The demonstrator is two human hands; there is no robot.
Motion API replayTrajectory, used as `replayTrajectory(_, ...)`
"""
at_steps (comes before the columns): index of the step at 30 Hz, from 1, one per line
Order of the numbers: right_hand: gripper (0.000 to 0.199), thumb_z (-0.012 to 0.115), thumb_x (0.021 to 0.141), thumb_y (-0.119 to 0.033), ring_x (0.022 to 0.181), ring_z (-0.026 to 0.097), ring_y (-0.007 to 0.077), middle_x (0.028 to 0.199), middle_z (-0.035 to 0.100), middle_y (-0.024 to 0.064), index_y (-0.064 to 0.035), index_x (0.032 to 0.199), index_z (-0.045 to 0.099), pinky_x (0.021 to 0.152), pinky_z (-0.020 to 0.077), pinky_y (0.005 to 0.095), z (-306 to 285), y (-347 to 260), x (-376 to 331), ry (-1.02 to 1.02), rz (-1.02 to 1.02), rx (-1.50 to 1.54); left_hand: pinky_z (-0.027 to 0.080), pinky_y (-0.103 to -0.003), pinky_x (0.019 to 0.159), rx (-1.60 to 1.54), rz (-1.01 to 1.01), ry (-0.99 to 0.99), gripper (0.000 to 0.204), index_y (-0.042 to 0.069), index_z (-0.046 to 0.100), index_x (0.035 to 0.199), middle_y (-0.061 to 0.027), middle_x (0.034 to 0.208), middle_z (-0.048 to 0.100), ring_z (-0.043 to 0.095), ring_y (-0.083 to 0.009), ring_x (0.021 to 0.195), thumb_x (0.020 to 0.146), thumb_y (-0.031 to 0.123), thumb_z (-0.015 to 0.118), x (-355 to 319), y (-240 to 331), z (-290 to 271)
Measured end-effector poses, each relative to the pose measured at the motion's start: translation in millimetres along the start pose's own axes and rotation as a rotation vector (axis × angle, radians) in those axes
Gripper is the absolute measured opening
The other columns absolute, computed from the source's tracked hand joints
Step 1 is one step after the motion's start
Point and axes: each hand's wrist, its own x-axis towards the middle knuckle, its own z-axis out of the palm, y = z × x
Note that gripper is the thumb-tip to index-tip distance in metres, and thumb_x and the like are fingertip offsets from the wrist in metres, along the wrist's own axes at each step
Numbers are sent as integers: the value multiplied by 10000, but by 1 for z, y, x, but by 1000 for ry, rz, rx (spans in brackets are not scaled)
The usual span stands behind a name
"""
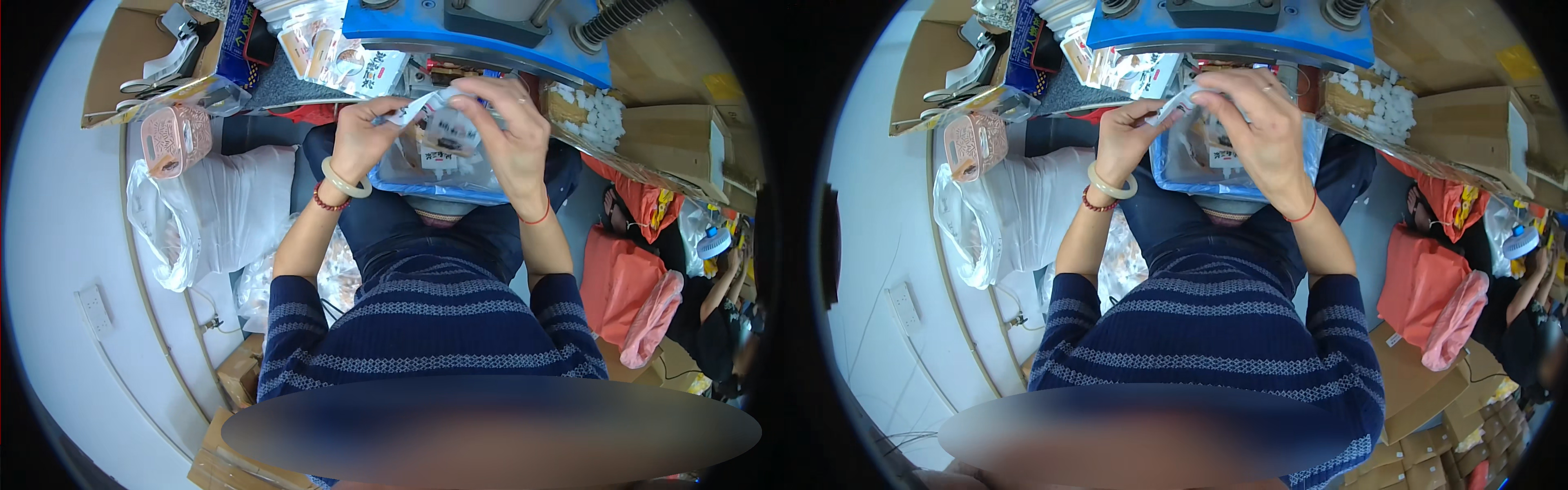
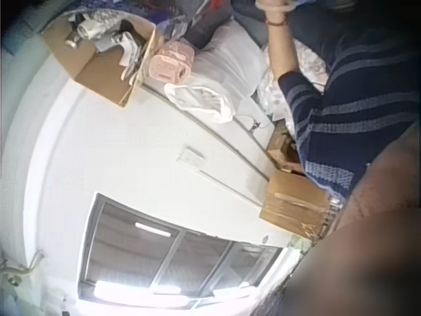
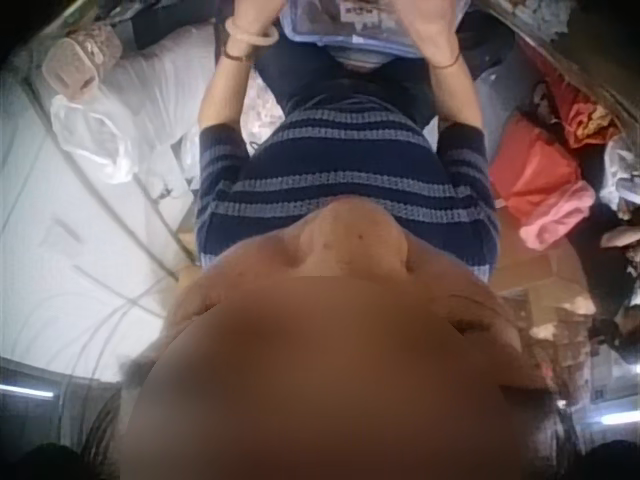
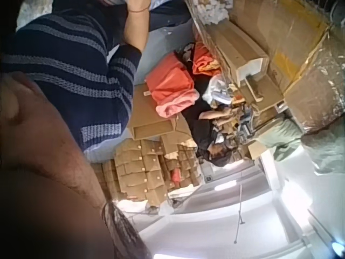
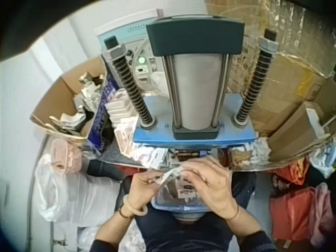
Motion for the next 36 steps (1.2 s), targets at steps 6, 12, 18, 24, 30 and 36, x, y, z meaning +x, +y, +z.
replayTrajectory(6,188,649,881,-136,883,649,316,986,678,133,1,1009,654,763,502,354,-25,16,0,-415,157,-115,495,-204,697,-299,-425,-652,218,-35,720,983,-51,896,718,603,-52,772,863,146,737,11,-2,-2)
replayTrajectory(12,291,596,937,-268,922,653,343,997,679,186,-12,1053,667,786,509,379,-34,57,-24,-176,201,-428,518,-285,879,-826,-645,-602,293,-56,645,1125,-114,1097,687,658,-154,964,877,89,701,25,-35,40)
replayTrajectory(18,226,554,913,-197,875,641,398,972,664,226,-32,999,683,747,500,474,-86,131,-31,-81,307,-1076,539,-323,870,-914,-689,-528,283,-70,635,1114,-138,1109,683,671,-191,981,886,89,685,57,-37,59)
replayTrajectory(24,257,590,886,-154,912,628,406,1013,647,229,-77,1126,643,784,494,467,-96,163,-39,-102,502,-837,511,-273,847,-202,-162,-201,320,-29,665,1135,-71,1065,691,633,-113,977,896,180,705,53,-48,3)
replayTrajectory(30,214,636,909,-182,840,635,324,934,666,159,-40,1068,654,766,496,367,-94,108,-46,125,367,-622,408,-428,1016,846,567,-101,578,48,557,1284,-127,1332,561,521,-315,1225,724,26,700,34,-112,-57)
replayTrajectory(36,168,680,893,-109,841,607,76,928,673,32,-16,1031,663,770,480,228,-51,47,-69,45,605,-74,515,-315,820,436,275,89,334,38,716,1048,-106,999,711,673,-246,924,725,-35,669,22,-58,-35)
